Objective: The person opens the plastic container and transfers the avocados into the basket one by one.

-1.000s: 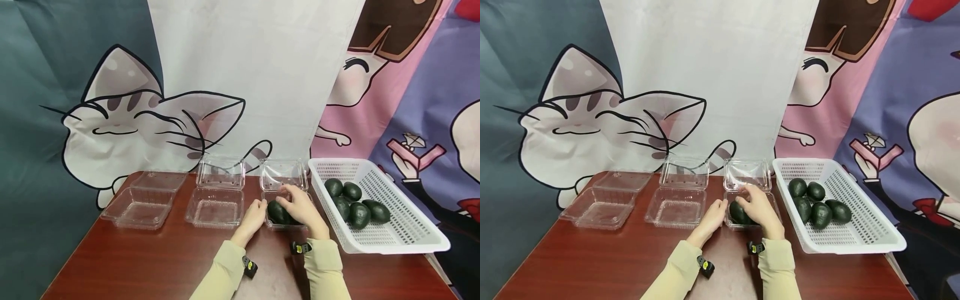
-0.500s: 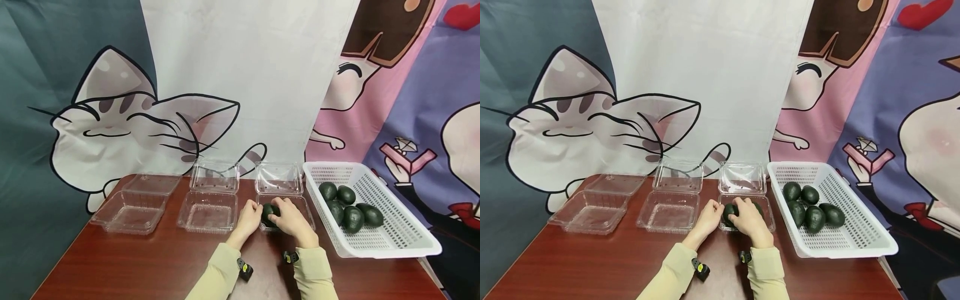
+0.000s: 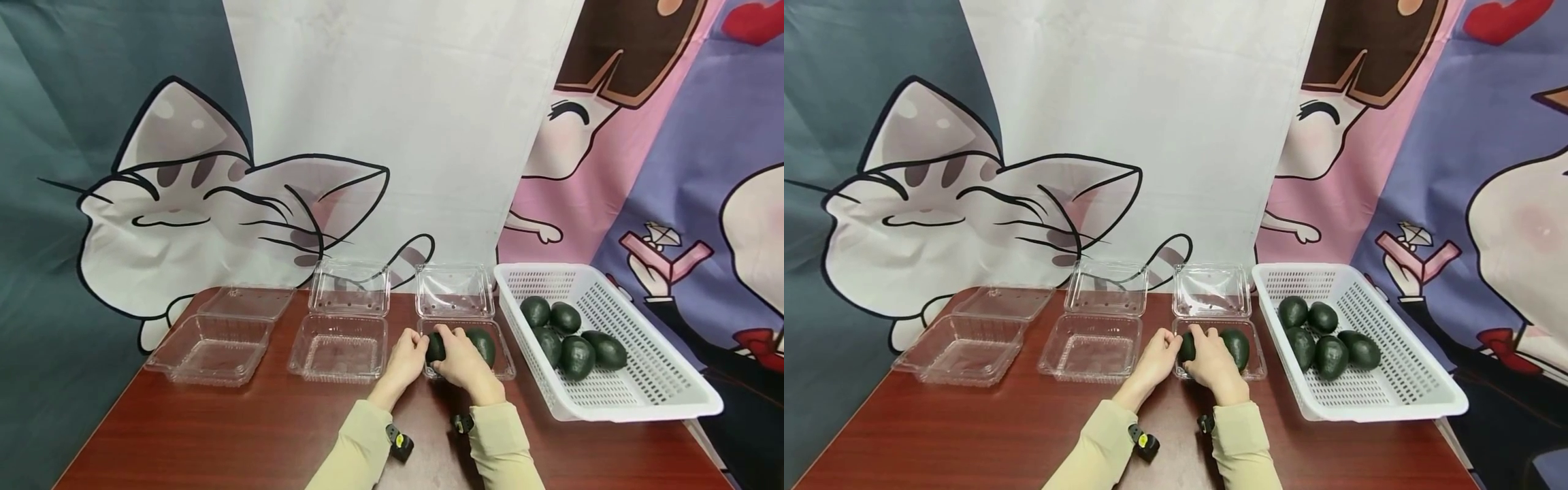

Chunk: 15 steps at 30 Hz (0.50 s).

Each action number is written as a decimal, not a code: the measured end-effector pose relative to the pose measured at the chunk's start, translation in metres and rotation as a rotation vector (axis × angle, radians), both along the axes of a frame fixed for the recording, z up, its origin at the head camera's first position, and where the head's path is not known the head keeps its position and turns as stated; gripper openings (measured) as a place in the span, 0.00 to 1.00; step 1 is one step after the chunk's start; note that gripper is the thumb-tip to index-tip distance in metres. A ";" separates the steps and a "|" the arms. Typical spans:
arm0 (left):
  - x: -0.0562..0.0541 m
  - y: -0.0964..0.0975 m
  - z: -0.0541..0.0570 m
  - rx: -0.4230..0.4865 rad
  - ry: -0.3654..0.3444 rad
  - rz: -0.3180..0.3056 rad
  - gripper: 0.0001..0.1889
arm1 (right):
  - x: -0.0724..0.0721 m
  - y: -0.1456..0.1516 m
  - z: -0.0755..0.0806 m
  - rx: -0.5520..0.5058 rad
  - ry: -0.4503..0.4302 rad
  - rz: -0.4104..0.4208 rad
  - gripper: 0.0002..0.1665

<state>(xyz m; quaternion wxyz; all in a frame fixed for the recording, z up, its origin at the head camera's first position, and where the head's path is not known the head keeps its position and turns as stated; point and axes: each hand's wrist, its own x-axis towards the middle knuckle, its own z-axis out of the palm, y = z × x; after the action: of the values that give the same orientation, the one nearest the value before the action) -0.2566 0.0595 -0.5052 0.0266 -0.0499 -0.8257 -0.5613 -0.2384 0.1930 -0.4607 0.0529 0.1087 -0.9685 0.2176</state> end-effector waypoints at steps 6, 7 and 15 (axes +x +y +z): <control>0.000 0.000 0.000 0.015 -0.006 -0.005 0.11 | -0.003 -0.001 -0.004 -0.012 -0.022 -0.012 0.39; 0.000 0.000 0.000 0.015 -0.008 -0.004 0.11 | -0.003 0.000 -0.004 -0.012 -0.020 -0.010 0.39; 0.000 0.000 0.000 0.023 -0.032 0.002 0.11 | -0.002 0.002 -0.001 -0.015 0.000 0.004 0.39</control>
<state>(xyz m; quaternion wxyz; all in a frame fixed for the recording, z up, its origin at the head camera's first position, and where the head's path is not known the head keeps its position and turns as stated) -0.2564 0.0595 -0.5055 0.0146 -0.0398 -0.8195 -0.5715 -0.2401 0.1950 -0.4616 0.0532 0.1104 -0.9666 0.2252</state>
